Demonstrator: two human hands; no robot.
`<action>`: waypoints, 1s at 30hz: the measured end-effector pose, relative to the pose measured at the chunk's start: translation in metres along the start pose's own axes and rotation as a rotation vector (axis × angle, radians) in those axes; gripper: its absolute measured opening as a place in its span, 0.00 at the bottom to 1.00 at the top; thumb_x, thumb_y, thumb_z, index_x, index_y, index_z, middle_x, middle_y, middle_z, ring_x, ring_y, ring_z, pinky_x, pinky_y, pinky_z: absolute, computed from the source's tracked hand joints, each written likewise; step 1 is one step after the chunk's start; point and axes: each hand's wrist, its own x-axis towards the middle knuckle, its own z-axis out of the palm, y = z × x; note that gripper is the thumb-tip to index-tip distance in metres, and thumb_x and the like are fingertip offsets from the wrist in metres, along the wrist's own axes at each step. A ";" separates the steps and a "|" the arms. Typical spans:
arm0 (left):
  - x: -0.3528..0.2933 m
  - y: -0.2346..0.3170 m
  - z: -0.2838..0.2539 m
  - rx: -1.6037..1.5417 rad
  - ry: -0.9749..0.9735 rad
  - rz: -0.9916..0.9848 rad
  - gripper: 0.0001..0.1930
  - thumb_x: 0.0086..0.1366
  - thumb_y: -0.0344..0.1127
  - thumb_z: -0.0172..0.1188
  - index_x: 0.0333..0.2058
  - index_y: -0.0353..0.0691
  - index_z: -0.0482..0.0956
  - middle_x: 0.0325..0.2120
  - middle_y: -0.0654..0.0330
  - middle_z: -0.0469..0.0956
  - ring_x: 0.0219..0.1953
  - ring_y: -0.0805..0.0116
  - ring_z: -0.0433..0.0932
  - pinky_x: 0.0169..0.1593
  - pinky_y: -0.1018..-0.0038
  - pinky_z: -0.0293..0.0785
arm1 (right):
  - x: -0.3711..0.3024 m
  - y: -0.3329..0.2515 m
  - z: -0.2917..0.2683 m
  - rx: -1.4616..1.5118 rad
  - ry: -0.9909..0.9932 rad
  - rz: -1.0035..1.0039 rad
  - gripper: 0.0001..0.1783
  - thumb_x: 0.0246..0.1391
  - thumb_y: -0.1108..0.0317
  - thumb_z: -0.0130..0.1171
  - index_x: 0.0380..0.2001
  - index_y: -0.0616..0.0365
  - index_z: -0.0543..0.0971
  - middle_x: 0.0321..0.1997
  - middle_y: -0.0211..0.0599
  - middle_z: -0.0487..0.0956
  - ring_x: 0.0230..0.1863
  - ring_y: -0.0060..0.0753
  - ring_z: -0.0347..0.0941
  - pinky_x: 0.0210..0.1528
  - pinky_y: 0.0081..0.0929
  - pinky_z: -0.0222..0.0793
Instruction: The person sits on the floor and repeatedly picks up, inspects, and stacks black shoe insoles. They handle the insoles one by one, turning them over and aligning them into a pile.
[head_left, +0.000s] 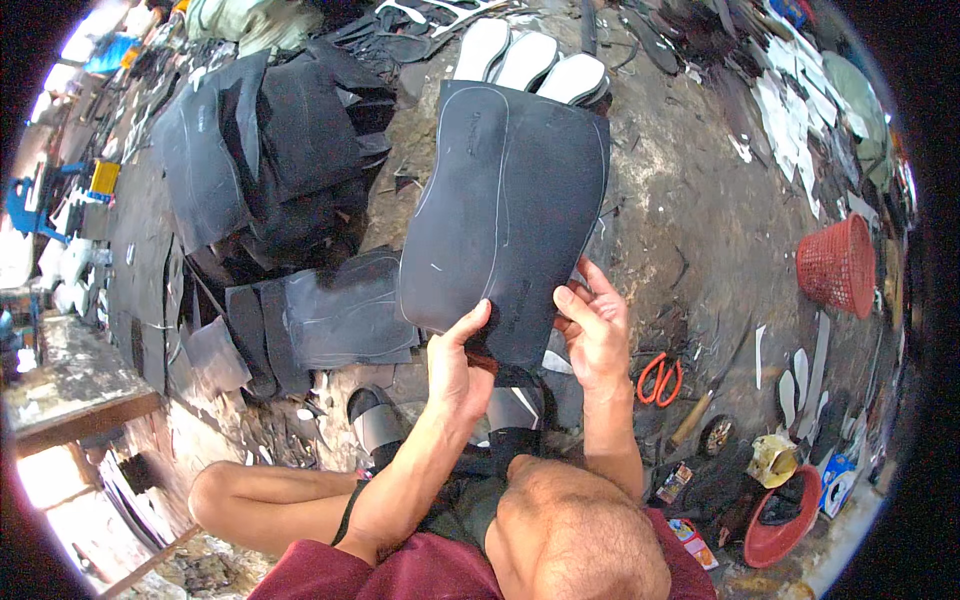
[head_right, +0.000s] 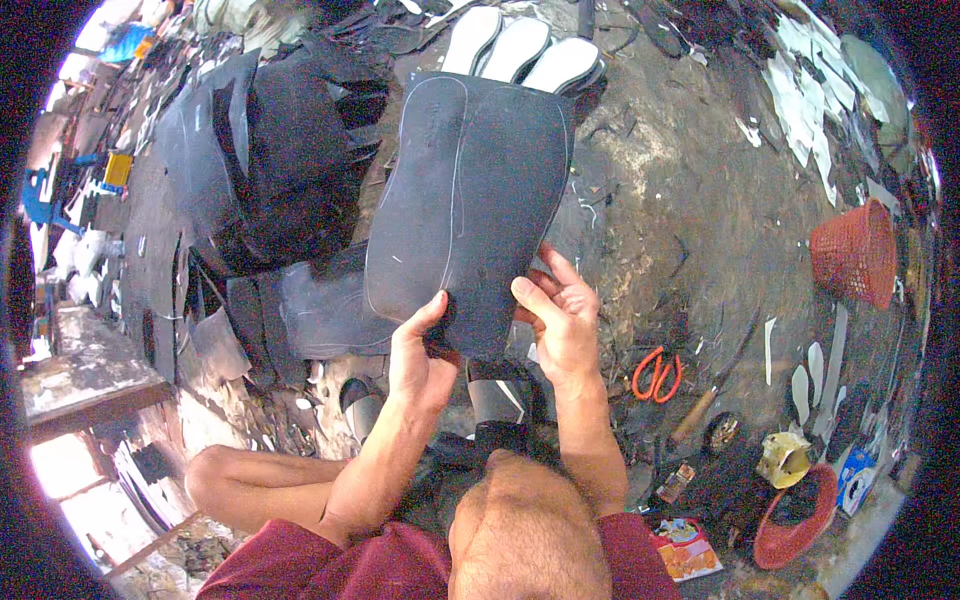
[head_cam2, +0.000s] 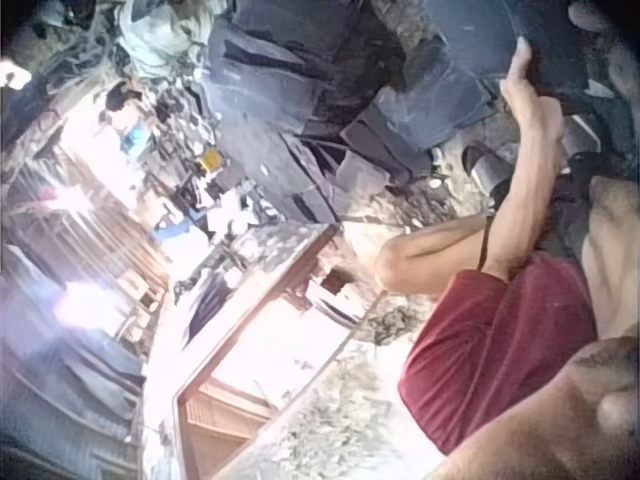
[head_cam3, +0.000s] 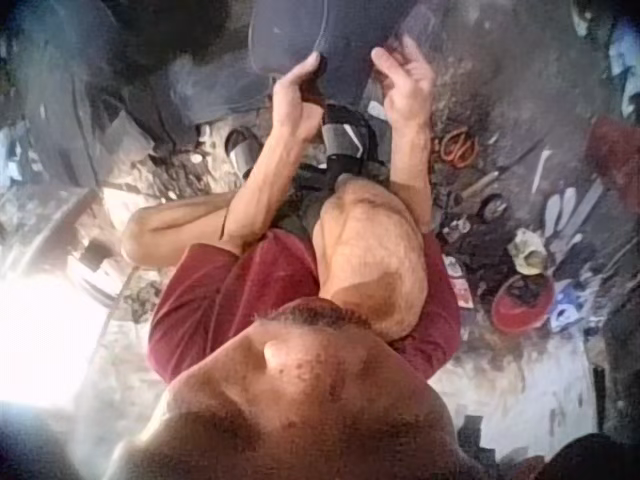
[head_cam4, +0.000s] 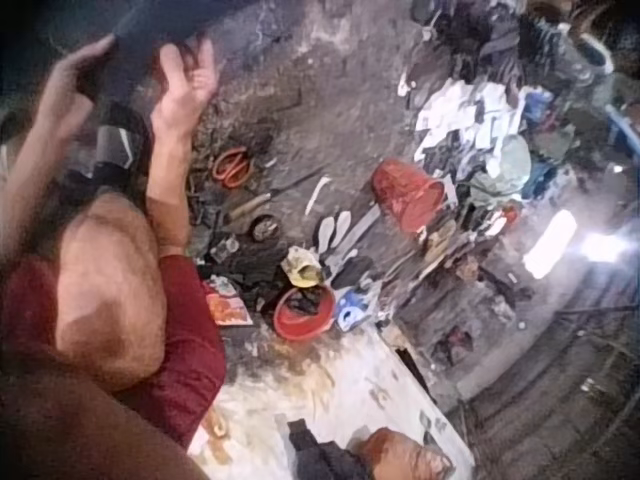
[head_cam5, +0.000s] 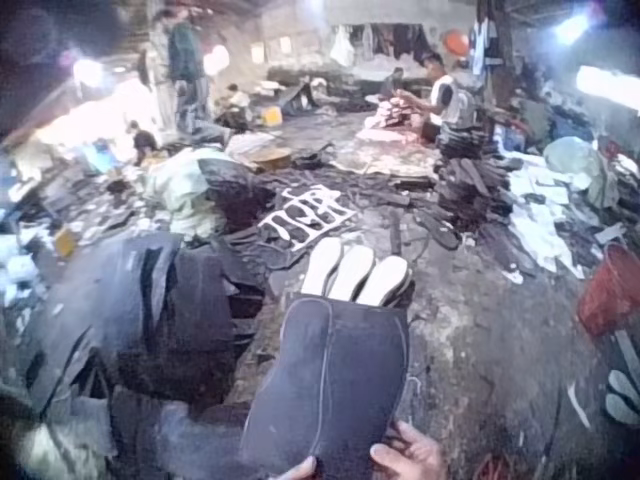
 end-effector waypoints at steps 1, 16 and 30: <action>0.000 0.002 -0.002 0.074 -0.032 0.055 0.24 0.58 0.35 0.70 0.51 0.31 0.75 0.46 0.57 0.81 0.47 0.60 0.80 0.57 0.63 0.72 | 0.002 -0.004 0.000 0.019 -0.006 -0.036 0.41 0.56 0.68 0.66 0.68 0.62 0.59 0.61 0.45 0.74 0.60 0.37 0.72 0.66 0.37 0.64; -0.021 0.044 -0.142 0.097 0.203 0.261 0.29 0.53 0.27 0.73 0.53 0.34 0.73 0.48 0.57 0.78 0.51 0.61 0.76 0.58 0.63 0.70 | 0.069 0.072 0.002 -0.479 0.209 -0.113 0.27 0.61 0.55 0.61 0.59 0.59 0.74 0.58 0.40 0.78 0.50 0.32 0.77 0.48 0.31 0.73; 0.088 0.127 -0.349 0.432 0.884 0.219 0.33 0.54 0.43 0.73 0.57 0.39 0.74 0.54 0.57 0.76 0.50 0.61 0.74 0.51 0.60 0.67 | 0.060 0.149 0.051 -0.495 -0.015 -0.190 0.20 0.61 0.64 0.61 0.54 0.59 0.76 0.39 0.31 0.82 0.38 0.19 0.77 0.39 0.19 0.71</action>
